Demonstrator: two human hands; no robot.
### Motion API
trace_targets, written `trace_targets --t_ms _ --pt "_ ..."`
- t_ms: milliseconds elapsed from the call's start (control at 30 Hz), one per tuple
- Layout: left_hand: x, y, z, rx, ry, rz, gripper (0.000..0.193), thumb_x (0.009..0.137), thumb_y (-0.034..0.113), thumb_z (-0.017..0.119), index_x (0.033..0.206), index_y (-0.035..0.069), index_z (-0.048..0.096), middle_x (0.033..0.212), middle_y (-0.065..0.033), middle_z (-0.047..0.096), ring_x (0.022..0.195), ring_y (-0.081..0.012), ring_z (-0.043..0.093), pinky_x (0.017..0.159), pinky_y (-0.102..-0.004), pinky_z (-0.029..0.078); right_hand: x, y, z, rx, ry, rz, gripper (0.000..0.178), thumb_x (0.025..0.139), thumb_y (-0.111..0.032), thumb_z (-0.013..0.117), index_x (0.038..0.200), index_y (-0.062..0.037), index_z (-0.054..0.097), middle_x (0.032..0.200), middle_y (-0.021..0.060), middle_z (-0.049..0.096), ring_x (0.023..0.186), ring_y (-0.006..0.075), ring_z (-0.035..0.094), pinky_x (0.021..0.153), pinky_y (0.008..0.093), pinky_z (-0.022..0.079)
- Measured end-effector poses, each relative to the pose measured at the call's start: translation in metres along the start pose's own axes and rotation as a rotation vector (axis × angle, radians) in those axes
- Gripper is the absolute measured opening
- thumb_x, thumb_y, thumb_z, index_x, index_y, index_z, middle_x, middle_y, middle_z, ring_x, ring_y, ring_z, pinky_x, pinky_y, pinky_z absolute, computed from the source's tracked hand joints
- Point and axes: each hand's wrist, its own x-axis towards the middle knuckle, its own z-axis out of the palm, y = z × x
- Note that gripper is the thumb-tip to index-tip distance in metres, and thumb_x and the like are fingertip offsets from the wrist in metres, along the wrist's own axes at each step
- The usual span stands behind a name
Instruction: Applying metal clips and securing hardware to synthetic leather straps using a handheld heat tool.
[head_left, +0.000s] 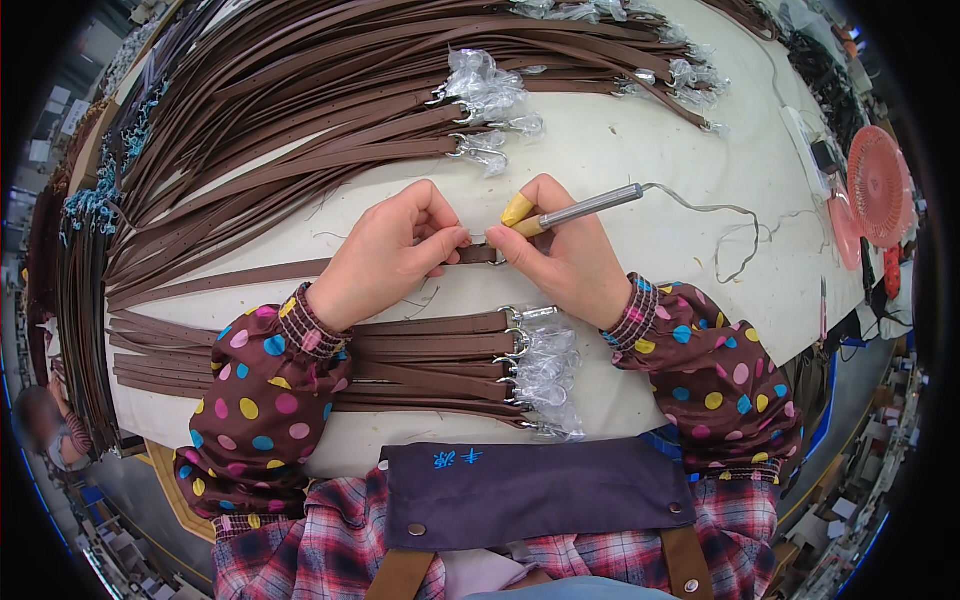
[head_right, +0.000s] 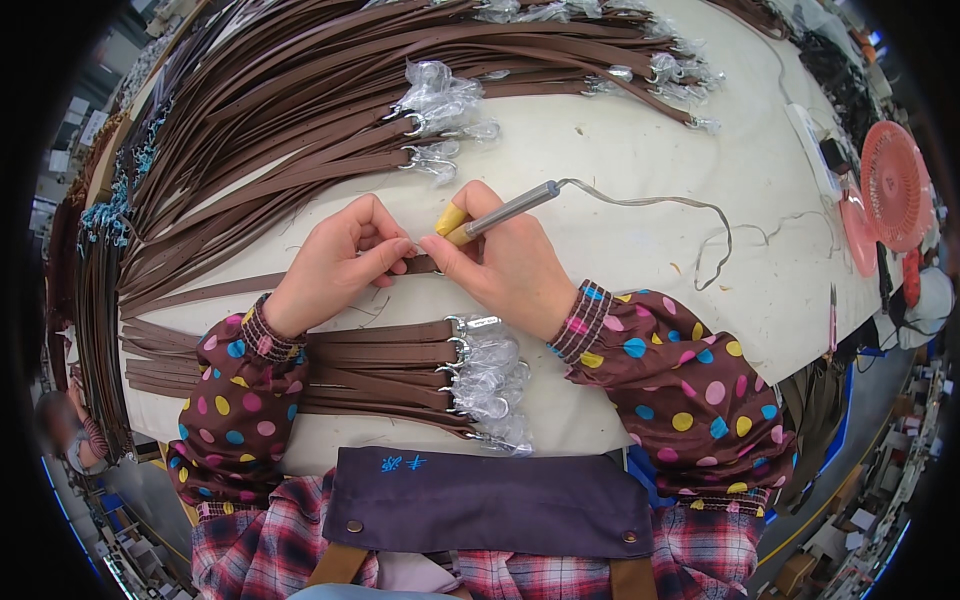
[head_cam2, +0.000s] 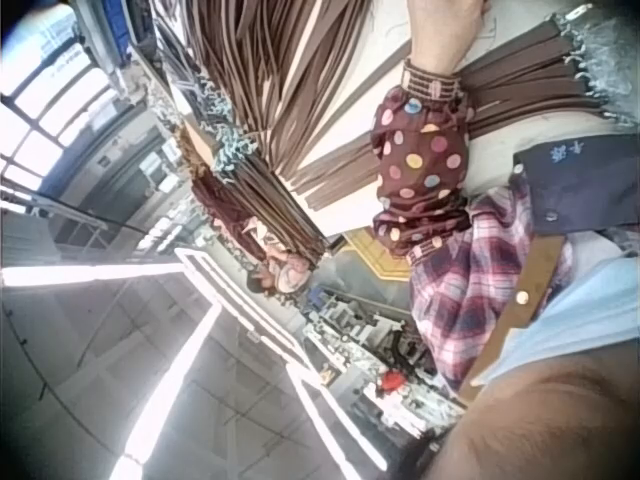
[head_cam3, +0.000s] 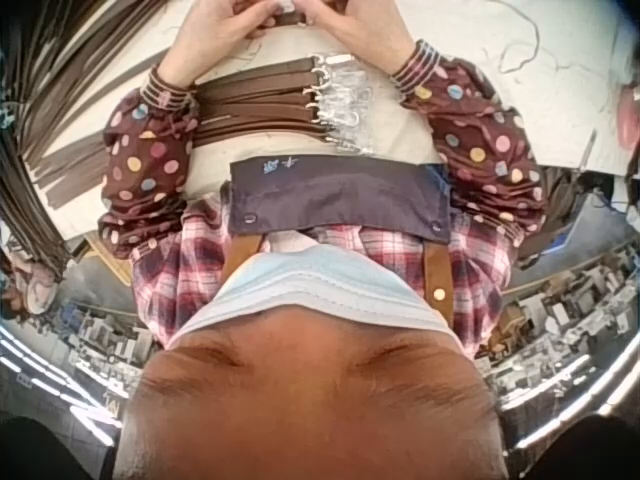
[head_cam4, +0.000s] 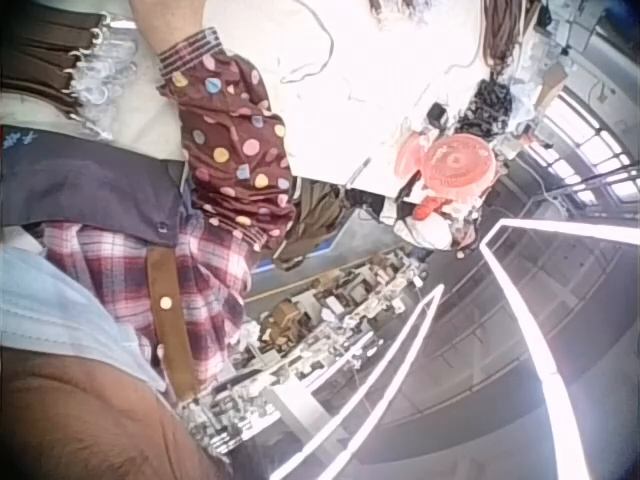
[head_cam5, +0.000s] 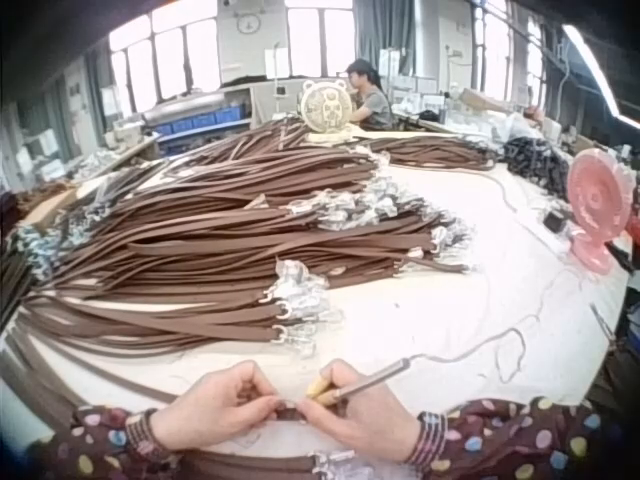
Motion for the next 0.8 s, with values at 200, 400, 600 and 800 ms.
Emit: trace_targets --t_ms 200,400,600,800 --pt "-0.001 0.000 0.000 -0.020 0.002 -0.010 0.014 0.091 0.010 0.059 0.087 0.000 0.049 0.082 -0.0040 0.060 0.072 -0.0087 0.060 0.059 -0.0216 0.050 0.000 0.000 0.000 -0.017 -0.001 -0.006 0.026 0.086 -0.015 0.066 0.089 -0.0010 0.045 0.069 0.0066 0.058 0.058 0.0093 0.053 0.051 0.0236 0.042" --pt "-0.002 0.000 0.000 0.126 0.059 0.061 0.015 0.088 0.012 0.062 0.090 0.002 0.051 0.083 -0.0041 0.060 0.071 -0.0117 0.060 0.060 -0.0243 0.049 -0.002 -0.006 -0.003 -0.021 0.031 -0.054 0.021 0.087 -0.015 0.065 0.092 -0.0011 0.049 0.071 0.0060 0.058 0.063 0.0118 0.055 0.057 0.0259 0.044" --pt "-0.010 0.004 0.006 0.740 0.133 0.319 0.024 0.076 0.019 0.073 0.088 0.008 0.056 0.082 -0.0034 0.060 0.078 -0.0206 0.061 0.064 -0.0329 0.049 -0.001 0.004 -0.022 -0.453 0.051 -0.384 0.013 0.083 -0.010 0.065 0.094 -0.0059 0.059 0.075 0.0077 0.061 0.071 0.0237 0.059 0.068 0.0333 0.047" --pt "-0.011 0.011 0.002 0.711 0.088 0.210 0.019 0.078 0.024 0.071 0.080 0.009 0.059 0.075 -0.0031 0.063 0.073 -0.0226 0.063 0.061 -0.0355 0.048 0.002 0.000 -0.017 -0.381 -0.098 -0.363 0.020 0.077 -0.006 0.069 0.095 -0.0064 0.060 0.078 0.0064 0.061 0.073 0.0250 0.060 0.069 0.0334 0.048"
